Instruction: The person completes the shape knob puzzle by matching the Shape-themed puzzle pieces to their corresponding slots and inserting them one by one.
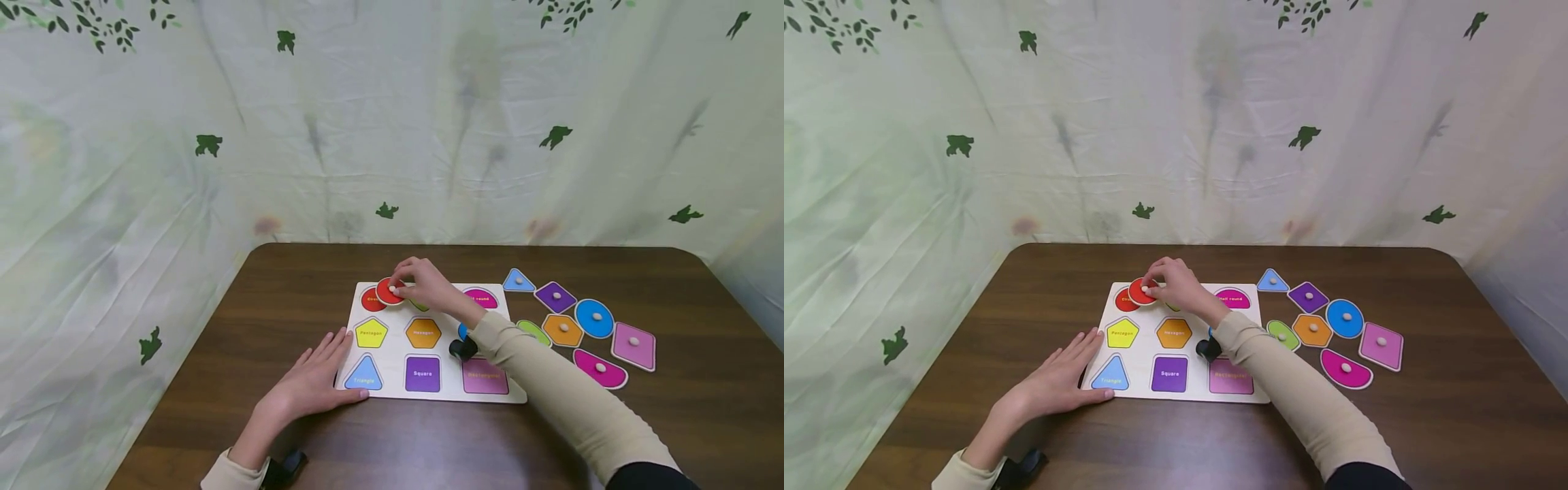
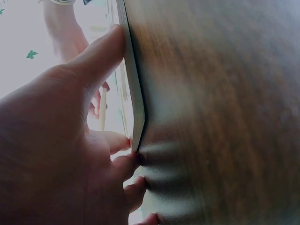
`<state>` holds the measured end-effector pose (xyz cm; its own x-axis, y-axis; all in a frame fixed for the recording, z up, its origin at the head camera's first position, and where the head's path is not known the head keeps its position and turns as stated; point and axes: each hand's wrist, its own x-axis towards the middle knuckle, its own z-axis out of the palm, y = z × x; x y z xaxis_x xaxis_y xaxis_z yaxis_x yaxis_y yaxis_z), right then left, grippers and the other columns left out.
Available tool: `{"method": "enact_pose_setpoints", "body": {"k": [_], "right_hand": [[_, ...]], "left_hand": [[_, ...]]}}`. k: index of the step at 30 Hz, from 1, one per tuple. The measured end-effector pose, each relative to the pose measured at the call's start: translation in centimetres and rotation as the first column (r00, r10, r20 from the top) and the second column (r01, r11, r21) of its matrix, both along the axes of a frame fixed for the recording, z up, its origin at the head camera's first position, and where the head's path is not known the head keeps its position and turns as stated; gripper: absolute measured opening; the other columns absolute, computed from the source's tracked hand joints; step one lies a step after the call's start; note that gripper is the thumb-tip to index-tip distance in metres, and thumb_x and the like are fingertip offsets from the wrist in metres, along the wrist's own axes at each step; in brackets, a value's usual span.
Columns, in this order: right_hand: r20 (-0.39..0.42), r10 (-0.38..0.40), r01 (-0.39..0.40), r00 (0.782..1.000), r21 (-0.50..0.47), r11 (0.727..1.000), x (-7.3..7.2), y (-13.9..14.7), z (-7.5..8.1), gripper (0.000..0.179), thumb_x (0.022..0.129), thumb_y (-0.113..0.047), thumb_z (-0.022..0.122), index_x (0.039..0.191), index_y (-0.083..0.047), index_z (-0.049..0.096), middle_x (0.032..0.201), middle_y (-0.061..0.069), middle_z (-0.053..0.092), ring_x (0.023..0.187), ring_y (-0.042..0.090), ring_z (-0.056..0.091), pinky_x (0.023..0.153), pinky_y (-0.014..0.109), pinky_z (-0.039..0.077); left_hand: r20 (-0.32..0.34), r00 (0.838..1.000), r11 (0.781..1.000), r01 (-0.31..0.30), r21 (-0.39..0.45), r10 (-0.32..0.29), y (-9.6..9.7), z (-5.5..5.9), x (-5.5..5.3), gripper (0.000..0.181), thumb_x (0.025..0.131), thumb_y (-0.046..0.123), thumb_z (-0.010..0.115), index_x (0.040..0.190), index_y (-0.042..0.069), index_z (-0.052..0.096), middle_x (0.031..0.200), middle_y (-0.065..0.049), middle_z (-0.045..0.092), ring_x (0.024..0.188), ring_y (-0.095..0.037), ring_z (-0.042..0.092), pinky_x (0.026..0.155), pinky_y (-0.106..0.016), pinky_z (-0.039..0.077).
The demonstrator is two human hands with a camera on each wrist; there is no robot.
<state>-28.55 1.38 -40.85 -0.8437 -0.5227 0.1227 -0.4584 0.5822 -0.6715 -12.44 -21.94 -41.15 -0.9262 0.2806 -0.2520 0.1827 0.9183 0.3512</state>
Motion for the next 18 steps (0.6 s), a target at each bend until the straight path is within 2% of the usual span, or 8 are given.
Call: {"method": "enact_pose_setpoints", "body": {"k": [10,18], "right_hand": [[0.064,-0.009,0.008,0.998,0.022,1.000,-0.8,-1.7,-0.2,0.013,0.090,-0.017,0.073,0.103,-0.017,0.078,0.131,0.005,0.056,0.132,0.026,0.035,0.110,0.049,0.028],[0.037,0.005,-0.008,0.999,0.087,0.996,-1.2,-2.9,-0.5,0.012,0.090,-0.022,0.074,0.100,-0.019,0.079,0.130,0.005,0.058,0.131,0.027,0.036,0.109,0.046,0.031]], "left_hand": [[0.008,1.000,1.000,-0.007,0.002,0.007,0.0,-0.1,-0.1,0.110,0.077,0.071,0.065,0.158,0.011,0.021,0.163,-0.008,0.018,0.149,-0.030,0.012,0.115,-0.060,0.014],[-0.005,1.000,1.000,0.004,-0.001,-0.004,0.0,0.0,0.1,0.110,0.078,0.071,0.065,0.158,0.010,0.021,0.163,-0.008,0.019,0.149,-0.030,0.012,0.115,-0.059,0.015]]}}
